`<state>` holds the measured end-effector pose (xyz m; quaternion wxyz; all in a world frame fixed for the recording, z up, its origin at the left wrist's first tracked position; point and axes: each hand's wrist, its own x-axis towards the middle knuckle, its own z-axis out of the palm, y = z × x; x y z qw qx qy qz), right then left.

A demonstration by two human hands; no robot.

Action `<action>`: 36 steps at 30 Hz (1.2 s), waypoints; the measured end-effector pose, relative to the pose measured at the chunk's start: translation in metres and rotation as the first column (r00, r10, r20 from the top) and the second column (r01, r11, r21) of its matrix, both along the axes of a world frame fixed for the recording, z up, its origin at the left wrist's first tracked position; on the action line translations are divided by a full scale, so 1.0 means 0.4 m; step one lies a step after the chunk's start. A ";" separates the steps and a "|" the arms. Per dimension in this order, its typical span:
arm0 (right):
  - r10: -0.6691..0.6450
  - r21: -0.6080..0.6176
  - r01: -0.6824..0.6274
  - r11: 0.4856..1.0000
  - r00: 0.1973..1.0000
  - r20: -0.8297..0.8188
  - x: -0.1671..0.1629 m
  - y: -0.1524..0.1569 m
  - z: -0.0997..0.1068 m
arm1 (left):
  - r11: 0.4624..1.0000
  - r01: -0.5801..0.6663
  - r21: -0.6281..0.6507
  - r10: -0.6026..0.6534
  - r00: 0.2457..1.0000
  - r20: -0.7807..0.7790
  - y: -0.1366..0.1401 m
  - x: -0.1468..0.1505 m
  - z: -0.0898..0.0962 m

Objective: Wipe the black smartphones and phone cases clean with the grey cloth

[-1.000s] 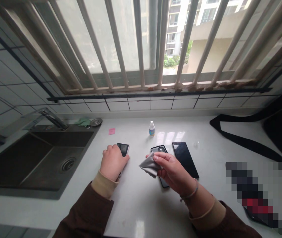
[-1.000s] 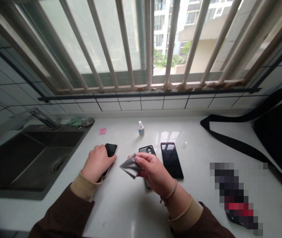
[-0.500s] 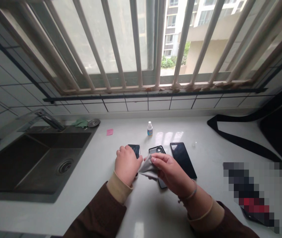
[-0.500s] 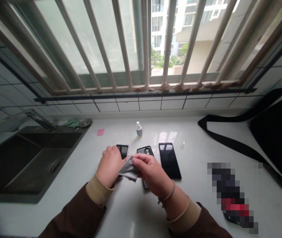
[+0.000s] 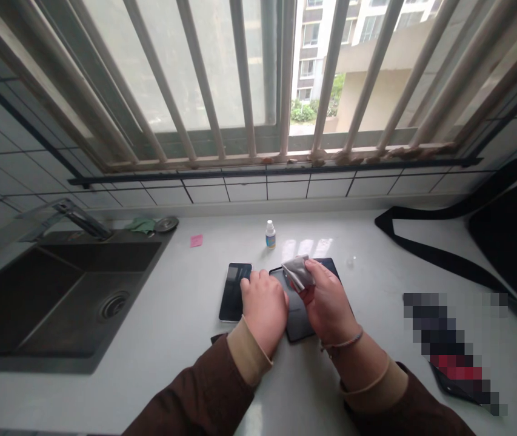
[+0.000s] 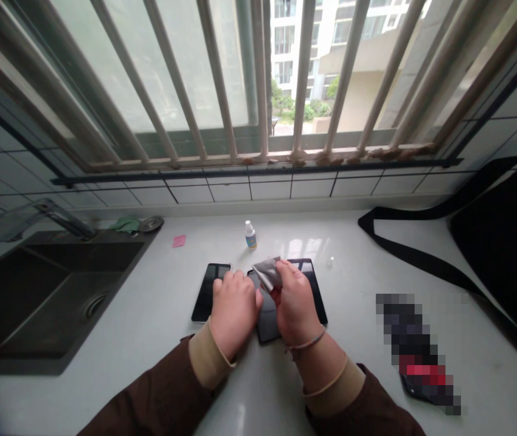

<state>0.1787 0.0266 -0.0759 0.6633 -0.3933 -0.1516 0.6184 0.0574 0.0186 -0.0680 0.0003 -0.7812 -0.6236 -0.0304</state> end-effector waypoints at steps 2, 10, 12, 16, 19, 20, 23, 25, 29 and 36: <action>0.021 0.002 -0.021 1.000 1.000 -0.005 -0.001 -0.002 0.001 | 1.000 0.006 -0.007 -0.006 1.000 -0.010 0.006 -0.001 -0.004; 0.010 -0.004 -0.010 1.000 1.000 -0.004 0.002 -0.004 0.012 | 0.982 -0.145 0.120 0.131 0.984 0.124 0.049 -0.054 0.036; 0.029 -0.010 -0.029 1.000 0.999 -0.013 0.002 -0.007 0.018 | 0.971 -0.192 0.145 0.152 0.955 0.253 0.066 -0.079 0.047; 0.154 -0.032 -0.155 0.987 0.987 -0.039 0.000 -0.014 0.027 | 0.985 -0.168 0.030 0.103 0.726 0.680 0.091 -0.119 0.036; 0.248 -0.059 -0.252 0.966 0.966 -0.076 -0.003 -0.017 0.025 | 0.962 -0.135 -0.236 0.270 0.364 0.892 0.094 -0.121 0.012; 0.256 -0.069 -0.263 0.962 0.962 -0.092 -0.003 -0.017 0.025 | 0.939 -0.100 -0.330 0.343 0.188 0.920 0.091 -0.117 0.008; 0.241 -0.085 -0.253 0.964 0.962 -0.128 -0.003 -0.019 0.026 | 0.819 0.216 -0.532 0.573 -0.265 0.776 0.077 -0.100 0.015; 0.240 -0.084 -0.253 0.964 0.961 -0.139 -0.004 -0.019 0.030 | 0.745 0.431 -0.509 0.661 -0.374 0.651 0.069 -0.091 0.030; 0.258 -0.063 -0.270 0.961 0.955 -0.148 -0.005 -0.016 0.033 | 0.731 0.540 -0.418 0.678 -0.499 0.541 0.063 -0.086 0.052; -0.106 0.151 0.060 0.987 0.942 0.318 0.028 -0.005 0.022 | 0.652 0.561 -0.510 0.758 -0.452 0.471 0.036 -0.078 0.039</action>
